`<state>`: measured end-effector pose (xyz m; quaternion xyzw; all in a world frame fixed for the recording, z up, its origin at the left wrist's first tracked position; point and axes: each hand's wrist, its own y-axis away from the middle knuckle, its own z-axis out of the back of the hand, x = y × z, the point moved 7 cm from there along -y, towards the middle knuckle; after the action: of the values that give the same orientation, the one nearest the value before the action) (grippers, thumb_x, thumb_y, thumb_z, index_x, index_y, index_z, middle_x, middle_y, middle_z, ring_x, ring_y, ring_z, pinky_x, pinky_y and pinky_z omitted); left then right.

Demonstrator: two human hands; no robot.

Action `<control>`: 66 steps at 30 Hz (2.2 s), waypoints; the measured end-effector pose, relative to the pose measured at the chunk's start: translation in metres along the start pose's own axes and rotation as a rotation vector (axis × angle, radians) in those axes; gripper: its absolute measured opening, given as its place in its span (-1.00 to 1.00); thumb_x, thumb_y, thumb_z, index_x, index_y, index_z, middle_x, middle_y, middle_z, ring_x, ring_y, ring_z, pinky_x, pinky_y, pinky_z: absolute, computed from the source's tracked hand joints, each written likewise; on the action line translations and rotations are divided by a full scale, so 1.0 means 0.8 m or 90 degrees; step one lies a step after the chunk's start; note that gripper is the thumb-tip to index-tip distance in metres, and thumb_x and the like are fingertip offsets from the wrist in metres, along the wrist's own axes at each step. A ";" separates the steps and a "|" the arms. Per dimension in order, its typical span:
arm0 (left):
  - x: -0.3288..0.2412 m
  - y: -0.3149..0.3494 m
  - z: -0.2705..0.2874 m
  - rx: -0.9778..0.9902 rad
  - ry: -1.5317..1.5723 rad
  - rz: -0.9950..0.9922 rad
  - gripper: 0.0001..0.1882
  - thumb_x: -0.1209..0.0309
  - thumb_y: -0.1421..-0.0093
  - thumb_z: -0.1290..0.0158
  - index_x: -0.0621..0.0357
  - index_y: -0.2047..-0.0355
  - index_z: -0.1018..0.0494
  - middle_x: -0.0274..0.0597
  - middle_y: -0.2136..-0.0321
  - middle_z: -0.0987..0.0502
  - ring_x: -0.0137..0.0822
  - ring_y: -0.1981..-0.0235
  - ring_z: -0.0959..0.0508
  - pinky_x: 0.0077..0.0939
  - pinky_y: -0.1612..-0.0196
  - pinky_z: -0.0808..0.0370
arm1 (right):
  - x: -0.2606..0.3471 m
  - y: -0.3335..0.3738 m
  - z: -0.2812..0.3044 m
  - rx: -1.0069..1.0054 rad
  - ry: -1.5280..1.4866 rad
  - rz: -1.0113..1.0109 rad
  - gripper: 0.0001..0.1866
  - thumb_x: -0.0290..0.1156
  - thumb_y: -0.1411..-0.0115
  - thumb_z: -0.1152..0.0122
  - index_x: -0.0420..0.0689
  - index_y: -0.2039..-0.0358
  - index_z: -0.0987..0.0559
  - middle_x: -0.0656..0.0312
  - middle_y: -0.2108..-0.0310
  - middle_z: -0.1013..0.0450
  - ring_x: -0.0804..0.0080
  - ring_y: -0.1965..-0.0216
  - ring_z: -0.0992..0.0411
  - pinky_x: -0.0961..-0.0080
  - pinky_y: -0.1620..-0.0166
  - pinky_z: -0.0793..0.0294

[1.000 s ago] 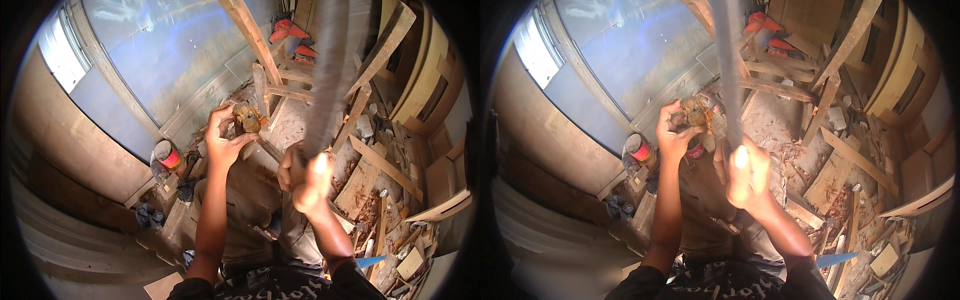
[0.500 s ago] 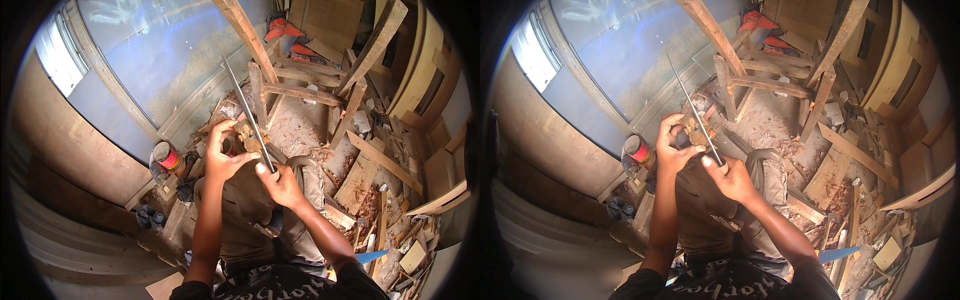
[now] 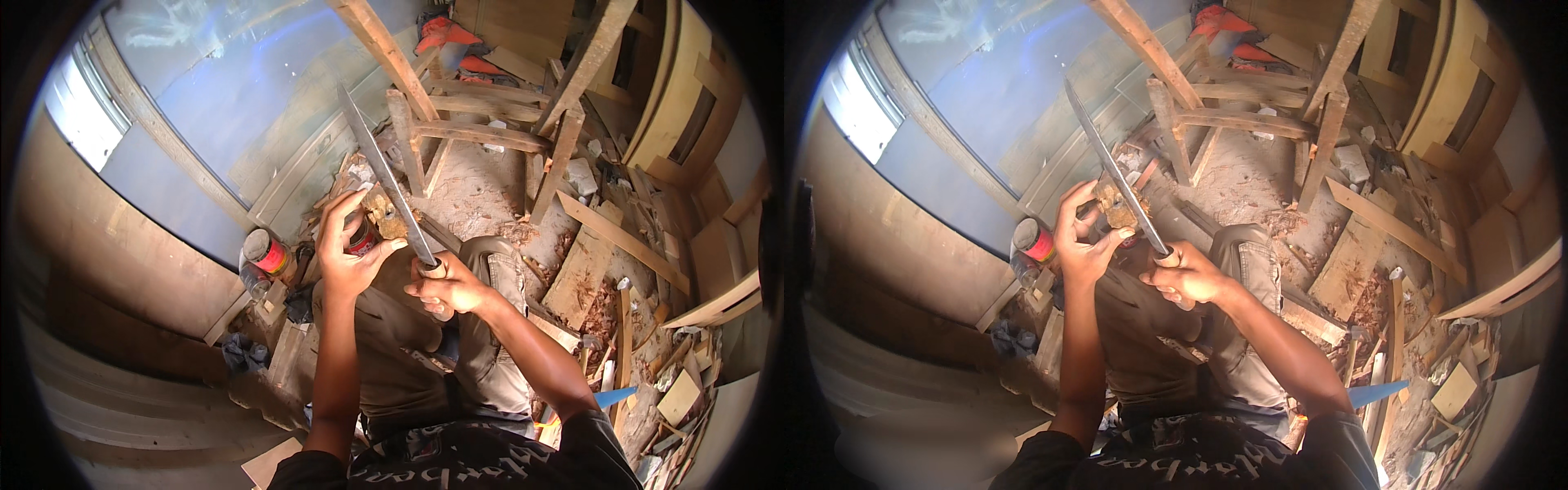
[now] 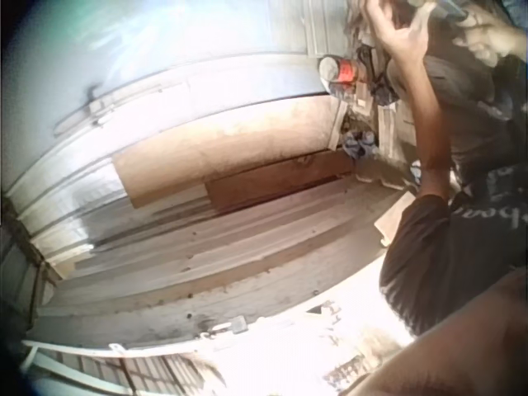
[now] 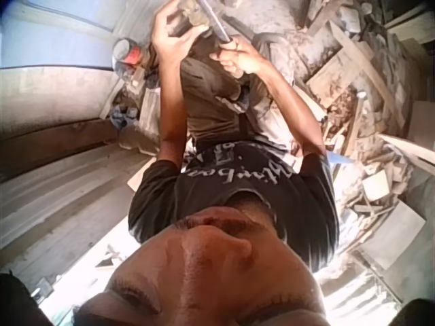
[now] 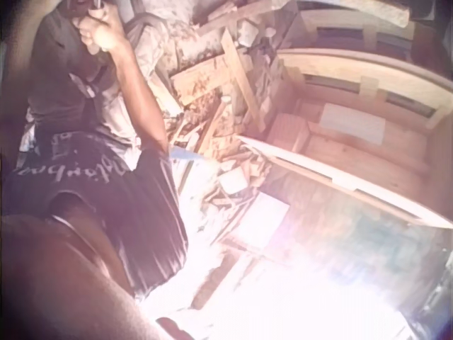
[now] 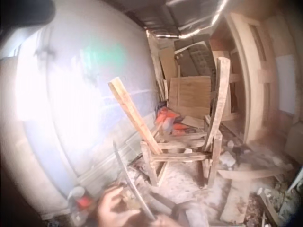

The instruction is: The person uses a hand saw to cut a piece of wood on the floor. After cutting, they use a knife to scrape and clean the cut edge of the wood.

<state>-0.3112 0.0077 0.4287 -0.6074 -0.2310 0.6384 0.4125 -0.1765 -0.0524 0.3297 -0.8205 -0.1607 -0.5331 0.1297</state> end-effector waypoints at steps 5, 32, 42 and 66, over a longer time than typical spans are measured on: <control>-0.008 0.015 -0.015 0.000 0.018 0.004 -0.21 0.66 0.13 -0.41 0.36 -0.16 -0.35 -0.03 -0.17 -0.30 -0.18 -0.17 -0.42 -0.17 -0.18 -0.53 | -0.012 0.018 0.000 0.074 -0.102 -0.023 -0.75 -0.69 -0.16 -0.19 -0.18 0.50 -0.30 0.34 0.69 -0.17 0.63 0.72 -0.14 0.58 0.63 -0.17; 0.010 -0.001 0.004 -0.065 -0.032 0.054 -0.19 0.53 0.19 -0.52 0.23 -0.13 -0.46 -0.13 -0.10 -0.43 -0.22 -0.13 -0.50 -0.21 -0.16 -0.56 | 0.077 0.054 -0.038 -0.347 0.380 0.300 -0.68 -0.32 -0.24 -0.36 -0.19 0.51 -0.45 0.37 0.67 -0.25 0.72 0.55 -0.18 0.57 0.52 -0.25; 0.007 0.007 -0.001 -0.038 0.003 0.037 -0.18 0.59 0.17 -0.48 0.29 -0.16 -0.42 -0.10 -0.14 -0.40 -0.19 -0.14 -0.49 -0.20 -0.17 -0.55 | 0.012 0.015 -0.001 -0.319 0.367 0.095 -0.75 -0.47 -0.25 -0.19 -0.22 0.58 -0.44 0.31 0.73 -0.34 0.60 0.69 -0.29 0.53 0.59 -0.21; -0.014 0.088 0.082 -0.046 0.008 0.065 -0.10 0.56 0.17 -0.48 0.40 -0.20 -0.28 -0.04 -0.19 -0.24 -0.15 -0.18 -0.42 -0.19 -0.15 -0.58 | -0.085 -0.007 -0.071 0.278 -0.163 -0.140 -0.77 -0.54 -0.14 -0.32 -0.15 0.43 -0.37 0.35 0.69 -0.23 0.61 0.67 -0.24 0.57 0.60 -0.17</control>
<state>-0.3927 -0.0272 0.3893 -0.6367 -0.2203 0.6463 0.3583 -0.2520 -0.0780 0.2900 -0.8115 -0.3748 -0.3886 0.2236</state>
